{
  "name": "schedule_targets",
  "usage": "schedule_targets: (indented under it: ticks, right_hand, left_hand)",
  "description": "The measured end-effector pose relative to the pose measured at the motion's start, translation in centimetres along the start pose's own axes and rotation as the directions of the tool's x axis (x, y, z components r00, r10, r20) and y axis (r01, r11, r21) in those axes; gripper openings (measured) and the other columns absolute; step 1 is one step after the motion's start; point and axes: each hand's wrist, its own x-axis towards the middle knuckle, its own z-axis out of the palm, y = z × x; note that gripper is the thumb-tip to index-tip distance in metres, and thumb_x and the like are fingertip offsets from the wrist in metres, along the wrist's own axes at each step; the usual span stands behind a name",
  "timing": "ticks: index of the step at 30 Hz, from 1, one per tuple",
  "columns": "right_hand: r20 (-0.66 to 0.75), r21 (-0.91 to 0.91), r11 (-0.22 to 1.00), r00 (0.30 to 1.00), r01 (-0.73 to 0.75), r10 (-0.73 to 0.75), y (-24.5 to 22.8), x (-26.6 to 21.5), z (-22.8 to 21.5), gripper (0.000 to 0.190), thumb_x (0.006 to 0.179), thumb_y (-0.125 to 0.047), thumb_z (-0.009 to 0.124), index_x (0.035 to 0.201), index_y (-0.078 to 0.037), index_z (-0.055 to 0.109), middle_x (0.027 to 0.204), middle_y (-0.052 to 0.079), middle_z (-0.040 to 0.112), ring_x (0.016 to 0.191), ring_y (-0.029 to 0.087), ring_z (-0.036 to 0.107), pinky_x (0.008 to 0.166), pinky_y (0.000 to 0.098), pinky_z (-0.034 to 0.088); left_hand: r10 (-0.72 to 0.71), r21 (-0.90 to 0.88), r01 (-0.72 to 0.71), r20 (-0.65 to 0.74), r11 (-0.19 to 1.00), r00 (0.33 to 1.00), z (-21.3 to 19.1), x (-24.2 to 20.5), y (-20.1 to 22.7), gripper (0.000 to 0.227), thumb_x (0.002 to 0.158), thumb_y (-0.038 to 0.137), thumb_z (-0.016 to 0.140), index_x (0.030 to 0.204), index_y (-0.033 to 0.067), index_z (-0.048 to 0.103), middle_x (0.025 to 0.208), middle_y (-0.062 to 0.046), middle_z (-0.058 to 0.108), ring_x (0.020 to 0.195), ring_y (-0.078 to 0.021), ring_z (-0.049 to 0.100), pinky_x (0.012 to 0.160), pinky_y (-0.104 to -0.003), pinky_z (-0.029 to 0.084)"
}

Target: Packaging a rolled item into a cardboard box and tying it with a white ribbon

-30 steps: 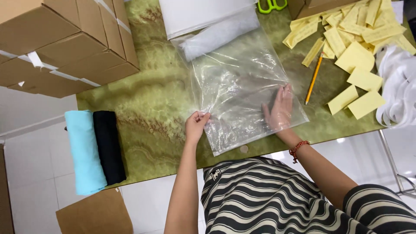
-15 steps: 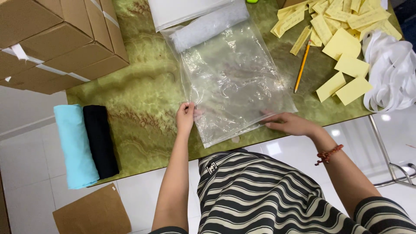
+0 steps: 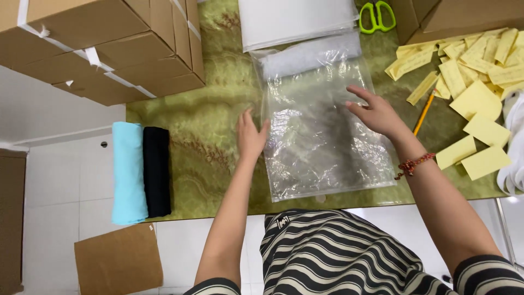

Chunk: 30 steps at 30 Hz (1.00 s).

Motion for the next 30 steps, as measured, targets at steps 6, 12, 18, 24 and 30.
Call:
schedule_targets:
  ticks: [6, 12, 18, 24, 30]
  right_hand:
    - [-0.156, -0.296, 0.883, 0.893, 0.365, -0.421, 0.2, 7.9, 5.9, 0.059, 0.103, -0.023, 0.073, 0.155, -0.001, 0.055, 0.171, 0.027, 0.035, 0.151, 0.052, 0.037, 0.125, 0.0585, 0.032]
    - [-0.102, -0.428, 0.888, 0.968, 0.165, -0.229, 0.1, 8.5, 9.0, 0.067, 0.108, -0.037, 0.060, 0.168, -0.019, 0.038, 0.181, 0.010, 0.016, 0.165, 0.038, 0.013, 0.129, 0.0664, 0.012]
    - [-0.207, -0.464, 0.882, 0.958, 0.083, -0.199, 2.7, 8.5, 10.8, 0.059, 0.110, -0.039, 0.057, 0.164, -0.017, 0.046, 0.179, 0.008, 0.025, 0.163, 0.035, 0.019, 0.128, 0.0665, 0.012]
    - [0.010, -0.540, 0.767, 0.914, 0.347, -0.407, 0.0, 10.1, 15.4, 0.055, 0.109, -0.044, 0.053, 0.162, -0.028, 0.047, 0.178, -0.001, 0.029, 0.164, 0.027, 0.021, 0.126, 0.0689, 0.012]
    - [-0.028, -0.585, 0.750, 0.916, 0.311, -0.401, 2.9, 11.0, 11.6, 0.056, 0.112, -0.048, 0.049, 0.165, -0.033, 0.043, 0.173, -0.007, 0.039, 0.162, 0.019, 0.027, 0.127, 0.0654, 0.016]
  left_hand:
    - [0.265, 0.138, -0.269, 0.046, 0.953, 0.963, 1.2, 3.7, 7.6, 0.074, 0.102, 0.025, 0.070, 0.162, -0.0050, 0.037, 0.175, -0.026, 0.023, 0.161, -0.0464, 0.023, 0.130, -0.064, 0.024]
    - [0.246, 0.279, -0.295, 0.196, 0.914, 0.949, 6.1, 5.9, 6.0, 0.082, 0.110, 0.046, 0.050, 0.171, 0.0023, 0.018, 0.181, -0.018, 0.005, 0.168, -0.0346, 0.003, 0.135, -0.055, 0.010]
    - [0.249, 0.293, -0.336, 0.298, 0.895, 0.921, 6.6, 4.2, 3.6, 0.074, 0.112, 0.046, 0.042, 0.171, 0.0068, 0.020, 0.182, -0.011, 0.005, 0.168, -0.0306, 0.002, 0.136, -0.052, 0.005]
    - [0.273, 0.318, -0.340, 0.238, 0.885, 0.932, 8.0, 4.6, 2.1, 0.080, 0.105, 0.050, 0.052, 0.170, 0.0120, 0.024, 0.182, -0.005, 0.009, 0.168, -0.0289, 0.006, 0.136, -0.053, 0.010]
    - [0.263, 0.341, -0.329, 0.225, 0.881, 0.938, 7.9, 5.4, 0.7, 0.081, 0.106, 0.061, 0.045, 0.170, 0.0157, 0.026, 0.181, 0.000, 0.014, 0.168, -0.0250, 0.009, 0.136, -0.051, 0.008]
